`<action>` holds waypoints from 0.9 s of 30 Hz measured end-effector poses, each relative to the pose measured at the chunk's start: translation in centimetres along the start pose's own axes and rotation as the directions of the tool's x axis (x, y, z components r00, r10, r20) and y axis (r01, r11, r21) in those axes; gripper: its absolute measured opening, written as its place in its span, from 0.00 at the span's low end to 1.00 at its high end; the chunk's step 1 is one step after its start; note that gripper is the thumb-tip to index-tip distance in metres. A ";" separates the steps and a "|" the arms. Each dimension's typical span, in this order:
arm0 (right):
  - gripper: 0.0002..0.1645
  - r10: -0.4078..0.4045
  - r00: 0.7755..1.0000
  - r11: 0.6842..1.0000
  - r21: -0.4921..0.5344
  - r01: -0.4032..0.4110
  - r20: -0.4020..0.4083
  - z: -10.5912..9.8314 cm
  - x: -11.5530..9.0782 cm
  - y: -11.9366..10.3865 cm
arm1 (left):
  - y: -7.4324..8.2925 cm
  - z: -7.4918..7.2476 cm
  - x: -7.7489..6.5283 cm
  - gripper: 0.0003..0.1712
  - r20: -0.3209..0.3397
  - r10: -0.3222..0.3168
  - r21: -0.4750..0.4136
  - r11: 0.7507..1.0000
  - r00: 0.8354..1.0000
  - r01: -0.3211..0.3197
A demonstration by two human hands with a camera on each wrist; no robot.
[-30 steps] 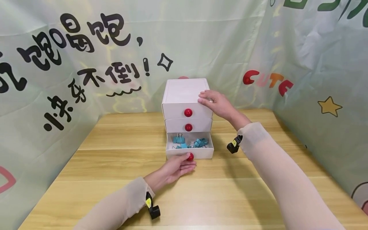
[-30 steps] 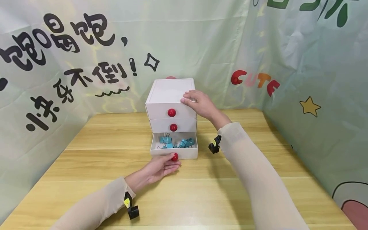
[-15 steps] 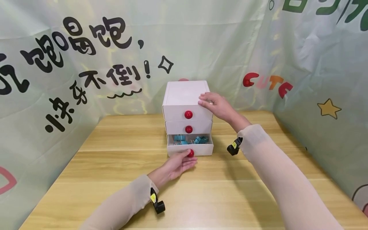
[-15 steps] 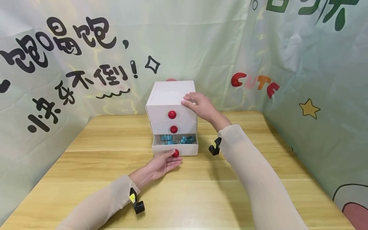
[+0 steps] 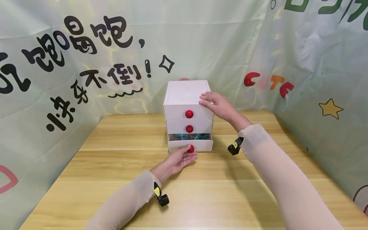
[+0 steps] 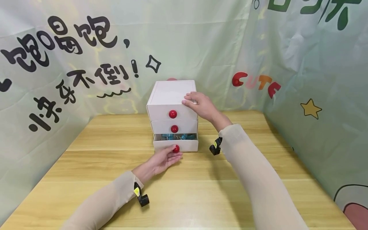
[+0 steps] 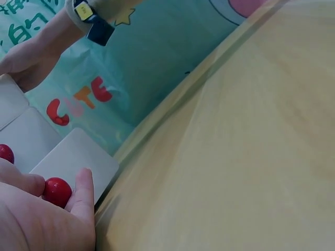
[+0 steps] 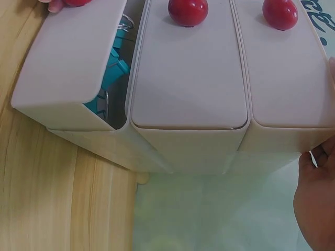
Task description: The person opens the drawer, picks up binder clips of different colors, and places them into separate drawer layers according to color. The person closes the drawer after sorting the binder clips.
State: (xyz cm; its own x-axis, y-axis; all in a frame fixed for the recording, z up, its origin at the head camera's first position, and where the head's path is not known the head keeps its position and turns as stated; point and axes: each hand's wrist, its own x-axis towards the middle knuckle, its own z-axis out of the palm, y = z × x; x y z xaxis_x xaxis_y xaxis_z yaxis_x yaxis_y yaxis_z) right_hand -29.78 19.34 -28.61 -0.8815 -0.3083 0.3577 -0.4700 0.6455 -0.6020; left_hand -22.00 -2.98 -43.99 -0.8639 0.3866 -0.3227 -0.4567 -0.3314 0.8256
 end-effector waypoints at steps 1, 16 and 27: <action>0.33 0.000 1.000 1.000 -0.001 0.000 0.001 0.0 0.0 0.0 | 0.0 0.0 0.1 0.20 0.001 0.004 0.004 1.000 1.000 -0.004; 0.34 0.017 1.000 1.000 -0.018 -0.017 -0.005 -0.4 -0.3 0.2 | 0.6 0.4 1.5 0.21 -0.027 -0.003 -0.031 1.000 1.000 0.003; 0.34 0.006 1.000 1.000 -0.001 -0.006 0.003 0.0 -0.2 0.0 | 1.1 -0.1 2.0 0.20 -0.055 -0.009 -0.047 0.999 0.998 0.006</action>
State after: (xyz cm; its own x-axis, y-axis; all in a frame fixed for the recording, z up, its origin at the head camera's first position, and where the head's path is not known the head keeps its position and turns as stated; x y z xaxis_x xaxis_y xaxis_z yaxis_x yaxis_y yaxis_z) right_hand -29.64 19.41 -28.63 -0.8844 -0.3064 0.3521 -0.4648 0.6480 -0.6033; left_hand -24.26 -2.61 -43.76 -0.8704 0.3411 -0.3550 -0.4714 -0.3693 0.8009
